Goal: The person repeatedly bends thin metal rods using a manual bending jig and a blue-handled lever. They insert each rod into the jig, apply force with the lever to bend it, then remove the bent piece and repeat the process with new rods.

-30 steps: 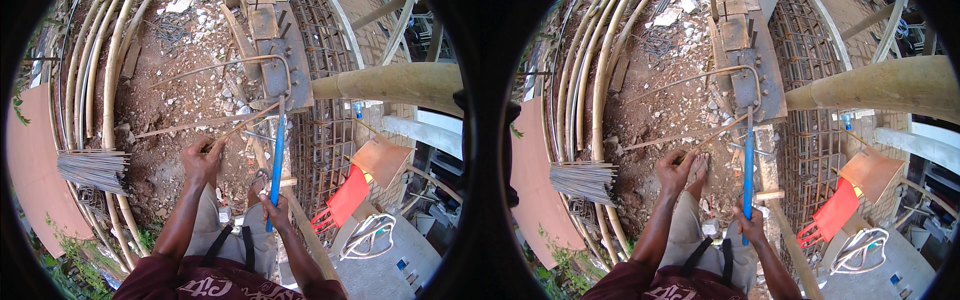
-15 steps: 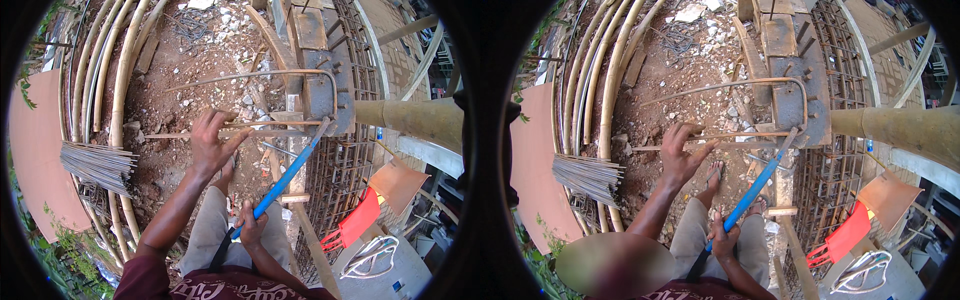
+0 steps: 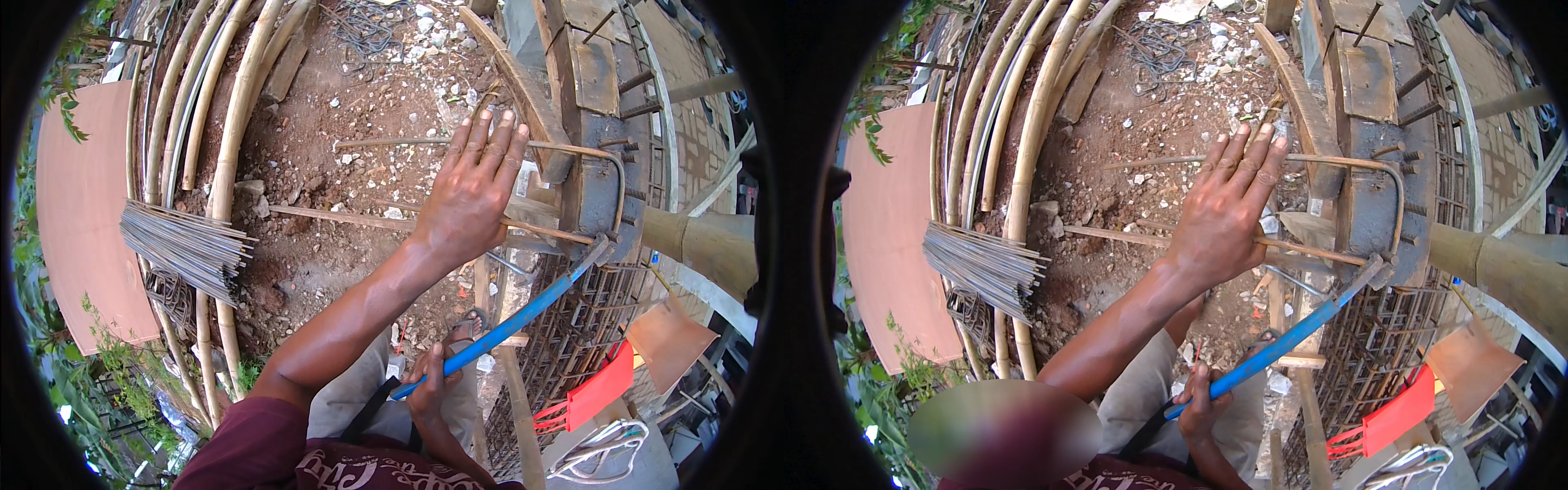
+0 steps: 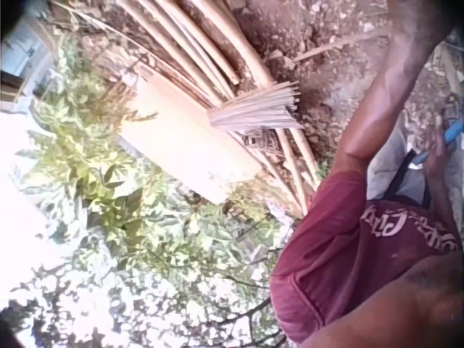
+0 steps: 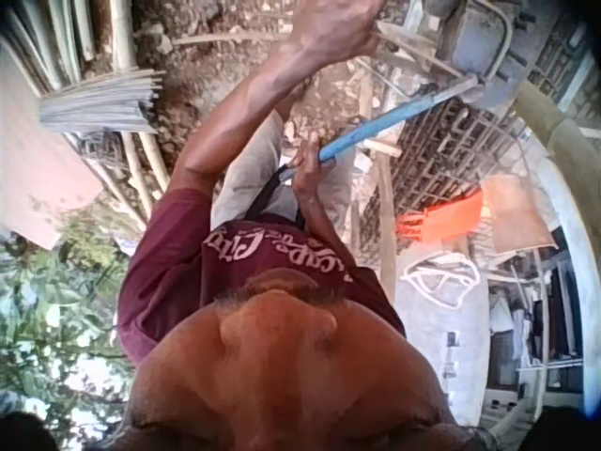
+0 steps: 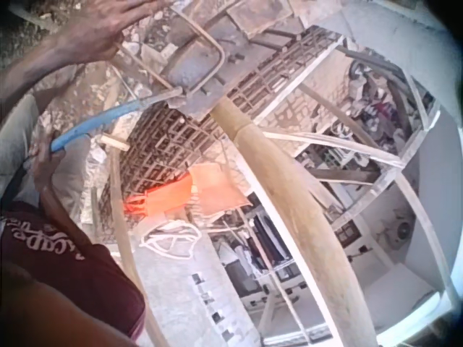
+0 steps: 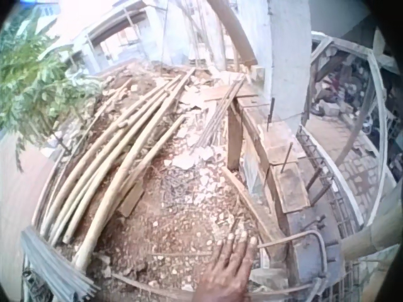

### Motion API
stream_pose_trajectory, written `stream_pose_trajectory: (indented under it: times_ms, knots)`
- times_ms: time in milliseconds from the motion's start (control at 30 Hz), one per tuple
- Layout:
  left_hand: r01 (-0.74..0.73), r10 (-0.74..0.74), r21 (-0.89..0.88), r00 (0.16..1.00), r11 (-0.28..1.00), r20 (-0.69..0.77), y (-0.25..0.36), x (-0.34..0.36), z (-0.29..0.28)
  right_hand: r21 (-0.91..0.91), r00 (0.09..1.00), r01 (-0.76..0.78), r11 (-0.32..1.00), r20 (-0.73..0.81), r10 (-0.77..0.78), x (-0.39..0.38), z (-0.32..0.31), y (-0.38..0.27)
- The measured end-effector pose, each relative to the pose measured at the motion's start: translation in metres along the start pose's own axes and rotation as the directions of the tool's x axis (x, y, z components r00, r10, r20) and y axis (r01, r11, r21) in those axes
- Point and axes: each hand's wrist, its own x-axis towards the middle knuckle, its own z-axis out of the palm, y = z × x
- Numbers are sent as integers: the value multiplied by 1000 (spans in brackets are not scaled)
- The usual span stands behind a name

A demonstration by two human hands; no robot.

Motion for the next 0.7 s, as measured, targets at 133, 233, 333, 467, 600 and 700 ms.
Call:
stream_pose_trajectory:
  times_ms: [133, 233, 333, 467, 600, 700]
  knots:
    - [35, -38, 29, 992, 999, 119, -3, 2, -1, 0, 999, -26, 1000, 33, 26, 2, -1, 6]
    - [19, -17, -36, 999, 999, 42, 9, 0, -8, -32, 1000, 4, 999, 22, -3, -3, -15, -3]
    - [31, -31, -26, 999, 999, 14, 39, -8, -29, -126, 999, 17, 992, 42, -11, -29, -43, -34]
    - [453, -379, -452, 891, 768, 248, 92, -30, -73, -362, 992, 124, 924, 77, -103, -76, -98, -112]
    - [495, -613, -856, 726, 148, 314, 129, -19, -79, -670, 927, 275, 689, -6, -375, -100, -135, -189]
    - [434, -634, -847, 570, -308, 523, 143, 7, -55, -593, 892, 256, 764, -160, -423, -111, -130, -207]
